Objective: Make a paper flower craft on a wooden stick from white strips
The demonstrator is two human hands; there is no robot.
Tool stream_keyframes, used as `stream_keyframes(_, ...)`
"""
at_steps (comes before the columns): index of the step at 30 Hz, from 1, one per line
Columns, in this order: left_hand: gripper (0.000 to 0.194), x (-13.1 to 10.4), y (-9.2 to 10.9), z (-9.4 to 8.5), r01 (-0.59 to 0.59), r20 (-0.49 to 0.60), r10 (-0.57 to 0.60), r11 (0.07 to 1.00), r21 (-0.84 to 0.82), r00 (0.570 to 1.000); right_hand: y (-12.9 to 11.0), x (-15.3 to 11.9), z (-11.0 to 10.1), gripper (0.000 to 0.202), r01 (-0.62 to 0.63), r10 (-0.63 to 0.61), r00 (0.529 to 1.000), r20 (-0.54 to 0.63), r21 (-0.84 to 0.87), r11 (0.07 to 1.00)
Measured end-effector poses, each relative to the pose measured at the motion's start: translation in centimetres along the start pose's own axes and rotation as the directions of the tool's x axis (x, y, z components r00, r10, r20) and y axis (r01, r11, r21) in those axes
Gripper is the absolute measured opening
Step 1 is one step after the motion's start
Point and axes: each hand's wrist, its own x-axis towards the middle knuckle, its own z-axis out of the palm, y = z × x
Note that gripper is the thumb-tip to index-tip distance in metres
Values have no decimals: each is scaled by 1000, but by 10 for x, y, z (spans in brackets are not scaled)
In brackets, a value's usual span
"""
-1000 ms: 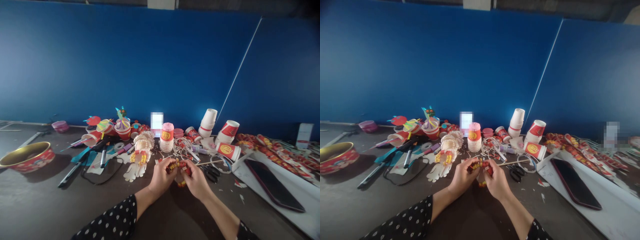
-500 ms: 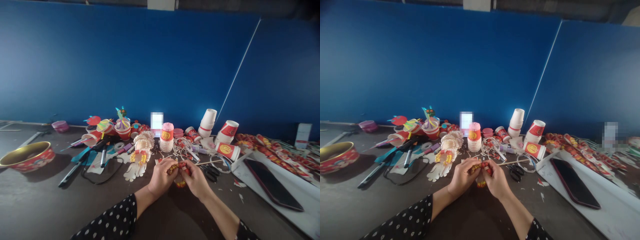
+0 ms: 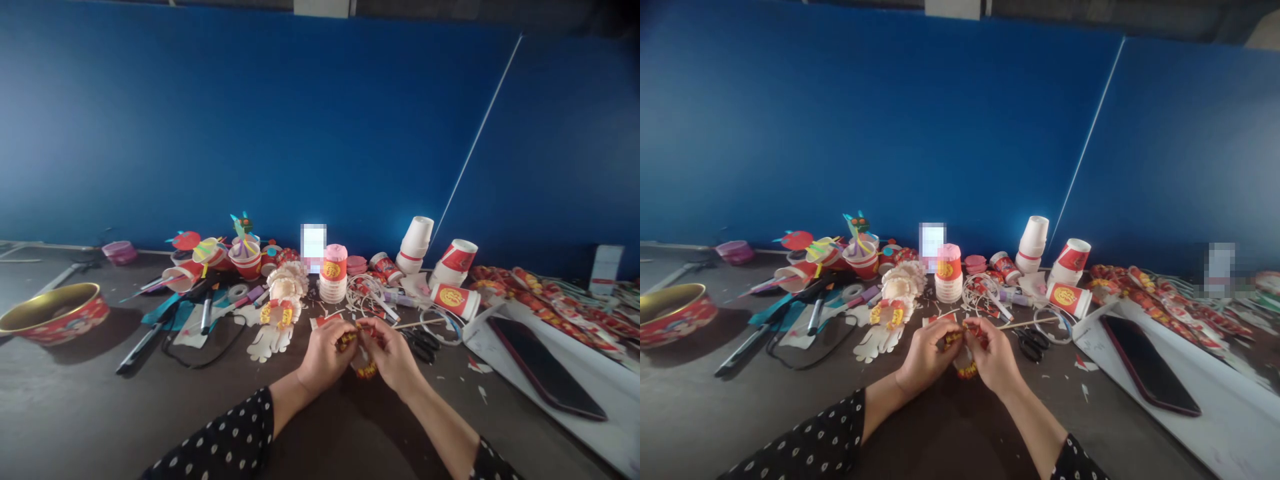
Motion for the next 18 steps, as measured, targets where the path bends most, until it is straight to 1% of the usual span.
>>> stream_keyframes(3, 7, 2, 0, 0, 118, -11, -118, 993, -26, 993, 0, 0, 0, 32, -9, 9, 1000, 2, -22, 1000)
stream_keyframes(5, 9, 2, -1, -1, 161, -7, -161, 985, -68, 987, -3, 0, 0, 31, -16, 16, 1000, 14, -18, 1000)
stream_keyframes(7, 15, 2, -2, -1, 148, 4, -148, 985, -93, 989, -5, 0, -1, 30, -20, 19, 999, 32, 9, 1000)
stream_keyframes(9, 19, 2, -4, -1, 103, 7, -103, 990, -93, 995, -6, -1, 0, 29, -27, 25, 999, 46, 41, 999)
stream_keyframes(13, 20, 1, -6, 0, 47, -12, -47, 997, -58, 999, -4, -1, 1, 30, -36, 33, 998, 48, 67, 997)
stream_keyframes(18, 20, 0, -6, 0, 27, -18, -27, 1000, 3, 999, 1, -2, 4, 27, -19, 18, 999, 36, 46, 999)
